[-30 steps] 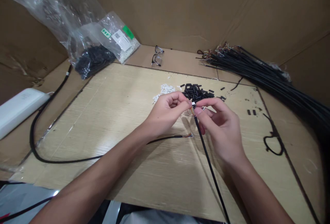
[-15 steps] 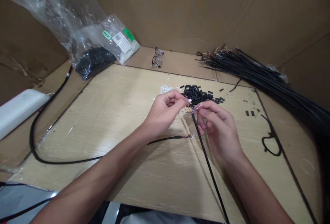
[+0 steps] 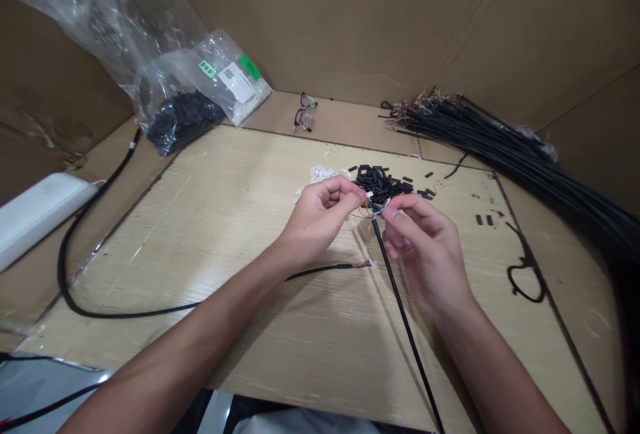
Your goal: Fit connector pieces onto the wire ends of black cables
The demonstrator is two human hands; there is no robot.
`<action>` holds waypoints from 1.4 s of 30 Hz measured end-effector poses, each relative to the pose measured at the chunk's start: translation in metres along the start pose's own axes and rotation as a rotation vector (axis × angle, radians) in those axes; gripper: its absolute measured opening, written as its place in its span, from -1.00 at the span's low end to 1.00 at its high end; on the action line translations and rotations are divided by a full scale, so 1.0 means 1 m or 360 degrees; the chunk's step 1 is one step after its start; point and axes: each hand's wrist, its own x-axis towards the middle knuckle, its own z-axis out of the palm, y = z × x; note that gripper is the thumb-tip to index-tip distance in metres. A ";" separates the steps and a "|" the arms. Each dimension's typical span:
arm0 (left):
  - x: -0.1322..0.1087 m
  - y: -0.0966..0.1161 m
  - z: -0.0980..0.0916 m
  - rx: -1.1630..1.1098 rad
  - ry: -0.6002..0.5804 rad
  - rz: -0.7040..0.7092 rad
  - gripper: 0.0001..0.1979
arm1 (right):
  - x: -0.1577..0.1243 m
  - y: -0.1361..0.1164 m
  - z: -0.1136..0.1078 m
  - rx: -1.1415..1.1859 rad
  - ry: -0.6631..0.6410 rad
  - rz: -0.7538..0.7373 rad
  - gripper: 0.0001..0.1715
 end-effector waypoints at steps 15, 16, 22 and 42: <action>-0.001 0.002 0.000 0.0020 -0.0044 -0.0060 -0.84 | -0.002 -0.005 0.002 0.0112 -0.0088 0.0069 -0.78; -0.001 0.002 0.000 0.0015 -0.0053 -0.0059 -0.84 | -0.002 -0.007 0.002 0.0112 -0.0101 0.0101 -0.77; -0.002 0.004 0.000 -0.0016 -0.0126 -0.0052 -0.81 | 0.002 -0.015 -0.003 0.0212 -0.0195 0.0373 -0.76; -0.006 0.010 -0.002 -0.0067 -0.0270 -0.0006 -0.80 | 0.006 -0.015 -0.007 0.0241 -0.0244 0.0413 -0.75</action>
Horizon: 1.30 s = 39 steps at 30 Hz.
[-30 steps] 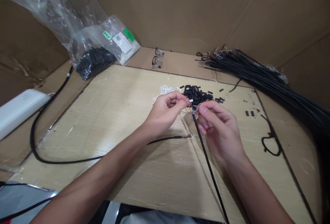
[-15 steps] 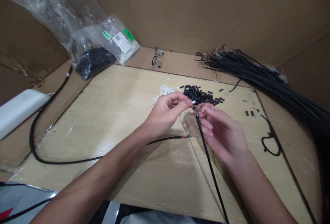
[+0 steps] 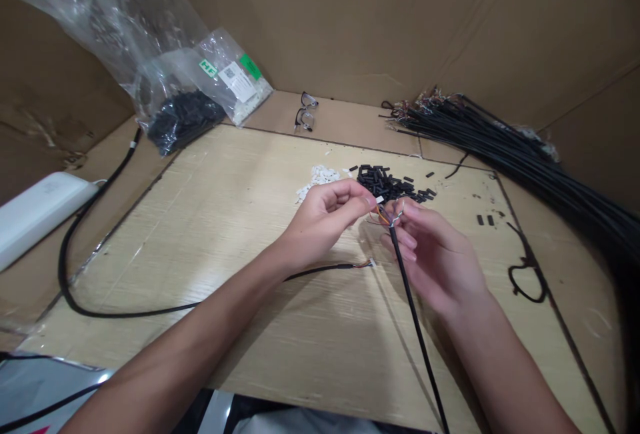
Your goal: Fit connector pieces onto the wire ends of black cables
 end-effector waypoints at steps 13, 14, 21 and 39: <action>-0.001 -0.002 0.002 0.0012 -0.0014 -0.0006 -0.86 | -0.008 0.012 0.002 -0.0665 0.0318 -0.0685 -0.86; 0.000 -0.003 0.003 0.0013 -0.0009 -0.0008 -0.85 | -0.010 0.013 0.004 -0.0743 0.0349 -0.0757 -0.88; 0.001 -0.008 0.001 0.0072 0.0026 0.0020 -0.85 | -0.015 0.012 0.012 -0.1097 0.0329 -0.1039 -0.90; 0.001 -0.011 0.002 -0.0025 0.0020 -0.0057 -0.72 | -0.003 0.010 0.000 -0.0609 0.0270 -0.0536 -0.83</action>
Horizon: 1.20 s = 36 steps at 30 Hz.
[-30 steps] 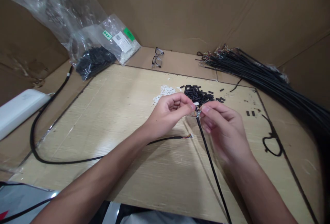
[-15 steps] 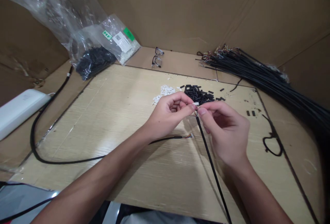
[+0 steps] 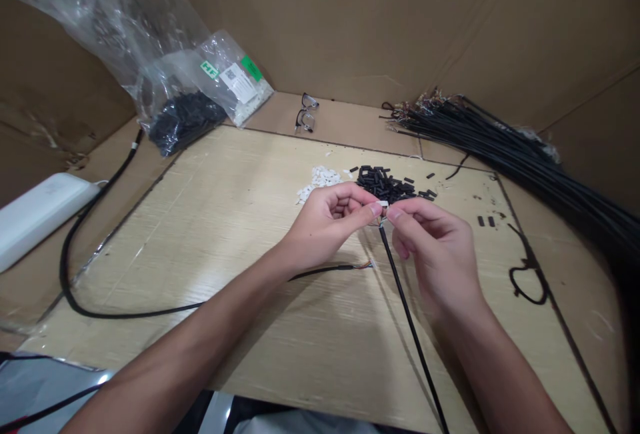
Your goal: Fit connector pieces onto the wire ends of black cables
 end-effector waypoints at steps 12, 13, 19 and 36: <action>0.002 -0.004 -0.001 -0.0035 -0.0001 0.0035 -0.65 | 0.001 0.001 -0.002 -0.0090 -0.0109 0.0035 -0.79; 0.002 -0.004 -0.001 -0.0047 -0.0003 0.0033 -0.65 | 0.001 0.001 -0.003 -0.0087 -0.0121 0.0039 -0.78; 0.002 -0.004 0.000 -0.0061 0.0001 0.0016 -0.63 | 0.000 0.001 -0.001 -0.0085 -0.0096 0.0055 -0.73; 0.001 -0.006 -0.003 0.0227 0.0034 0.0081 -0.82 | 0.001 -0.002 0.007 0.0179 0.0005 0.0209 -0.77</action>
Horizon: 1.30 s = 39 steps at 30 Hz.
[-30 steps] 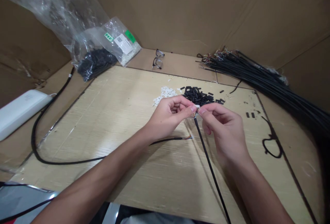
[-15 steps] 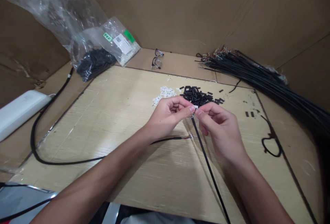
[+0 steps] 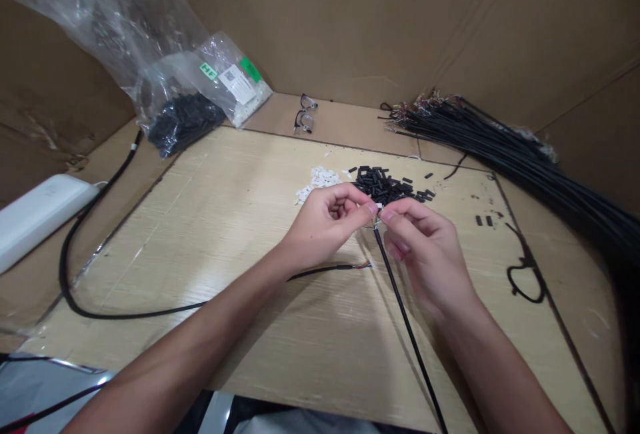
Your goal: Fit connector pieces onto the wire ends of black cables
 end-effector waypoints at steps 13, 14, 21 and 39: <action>0.001 0.005 0.002 -0.0040 0.0021 -0.0040 -0.75 | 0.000 -0.002 0.000 0.0062 0.0026 0.0021 -0.78; 0.001 0.005 0.002 -0.0039 0.0014 -0.0041 -0.77 | 0.000 -0.002 0.000 0.0066 0.0034 0.0014 -0.78; -0.001 0.009 0.000 -0.0023 -0.0102 -0.0035 -0.80 | -0.001 -0.003 -0.001 0.0040 0.0090 -0.0045 -0.79; 0.000 0.006 0.001 -0.0111 -0.0084 -0.0093 -0.78 | -0.001 -0.003 -0.002 -0.0067 -0.0101 0.0069 -0.74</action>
